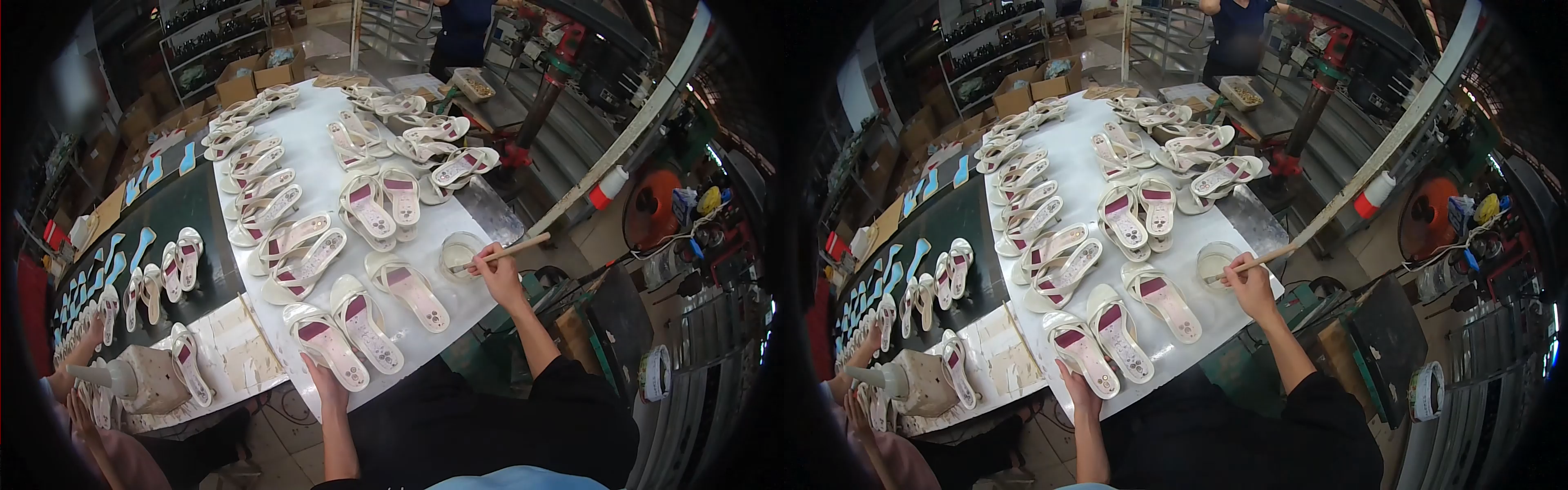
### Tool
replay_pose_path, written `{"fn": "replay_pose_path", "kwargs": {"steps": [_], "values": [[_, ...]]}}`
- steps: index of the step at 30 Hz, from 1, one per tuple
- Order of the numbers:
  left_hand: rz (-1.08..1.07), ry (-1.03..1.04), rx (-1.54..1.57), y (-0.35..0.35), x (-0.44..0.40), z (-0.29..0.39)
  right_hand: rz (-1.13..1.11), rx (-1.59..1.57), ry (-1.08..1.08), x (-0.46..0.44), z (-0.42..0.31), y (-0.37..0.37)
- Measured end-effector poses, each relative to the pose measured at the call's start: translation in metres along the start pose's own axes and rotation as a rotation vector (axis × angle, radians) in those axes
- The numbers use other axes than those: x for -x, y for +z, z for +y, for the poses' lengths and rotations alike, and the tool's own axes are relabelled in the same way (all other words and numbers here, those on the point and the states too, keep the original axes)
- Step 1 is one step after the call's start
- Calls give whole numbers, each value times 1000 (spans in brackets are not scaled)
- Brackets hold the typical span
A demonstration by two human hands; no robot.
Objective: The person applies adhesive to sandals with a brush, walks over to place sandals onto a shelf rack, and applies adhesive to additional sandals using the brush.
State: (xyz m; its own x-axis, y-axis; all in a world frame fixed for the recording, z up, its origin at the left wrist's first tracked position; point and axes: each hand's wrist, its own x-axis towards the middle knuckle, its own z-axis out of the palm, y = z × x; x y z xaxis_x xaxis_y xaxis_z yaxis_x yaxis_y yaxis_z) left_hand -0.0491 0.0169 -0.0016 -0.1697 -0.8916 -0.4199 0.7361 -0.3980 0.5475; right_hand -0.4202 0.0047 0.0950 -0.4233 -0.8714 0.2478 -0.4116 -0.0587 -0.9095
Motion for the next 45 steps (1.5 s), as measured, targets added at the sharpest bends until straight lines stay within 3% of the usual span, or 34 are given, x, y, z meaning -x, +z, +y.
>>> {"fn": "replay_pose_path", "kwargs": {"steps": [3, 6, 9, 10, 13, 16, 17, 19, 23, 25, 26, 28, 31, 33, 36, 45], "values": [[38, 65, -72, -7, -4, -7, -10, -68, 41, 2, -3, -2], [115, 87, -76, -18, -5, -7, 155, -310, 9, 3, 2, -8], [253, 141, -30, -19, 0, 0, 297, -447, 150, 11, 12, -9], [139, 159, -127, -19, 6, 8, 339, -523, 179, 14, 19, -9], [73, 255, -173, 6, 25, 25, 421, -759, 265, 21, 33, -12], [89, 278, -181, 14, 33, 40, 330, -934, 277, 15, 56, -19], [8, 358, -262, 13, 33, 44, 293, -1002, 287, 13, 39, -14], [86, 406, -189, 28, 35, 54, 184, -1133, 305, 16, -11, 5], [116, 556, -190, 76, 50, 77, -34, -1174, 179, 36, -90, 47], [112, 593, -167, 91, 57, 84, -195, -1042, -88, 54, -122, 70], [98, 635, -179, 96, 60, 85, -205, -1045, -87, 64, -138, 79], [88, 681, -190, 103, 64, 89, -383, -695, -362, 89, -162, 93], [101, 769, -350, 108, 70, 96, -377, -471, -688, 114, -169, 106], [-12, 812, -466, 109, 77, 99, -472, -425, -900, 115, -163, 111], [2, 873, -489, 111, 78, 99, -473, -351, -1041, 117, -168, 116], [20, 827, -523, 113, 85, 98, -459, -253, -1104, 114, -167, 123]]}}
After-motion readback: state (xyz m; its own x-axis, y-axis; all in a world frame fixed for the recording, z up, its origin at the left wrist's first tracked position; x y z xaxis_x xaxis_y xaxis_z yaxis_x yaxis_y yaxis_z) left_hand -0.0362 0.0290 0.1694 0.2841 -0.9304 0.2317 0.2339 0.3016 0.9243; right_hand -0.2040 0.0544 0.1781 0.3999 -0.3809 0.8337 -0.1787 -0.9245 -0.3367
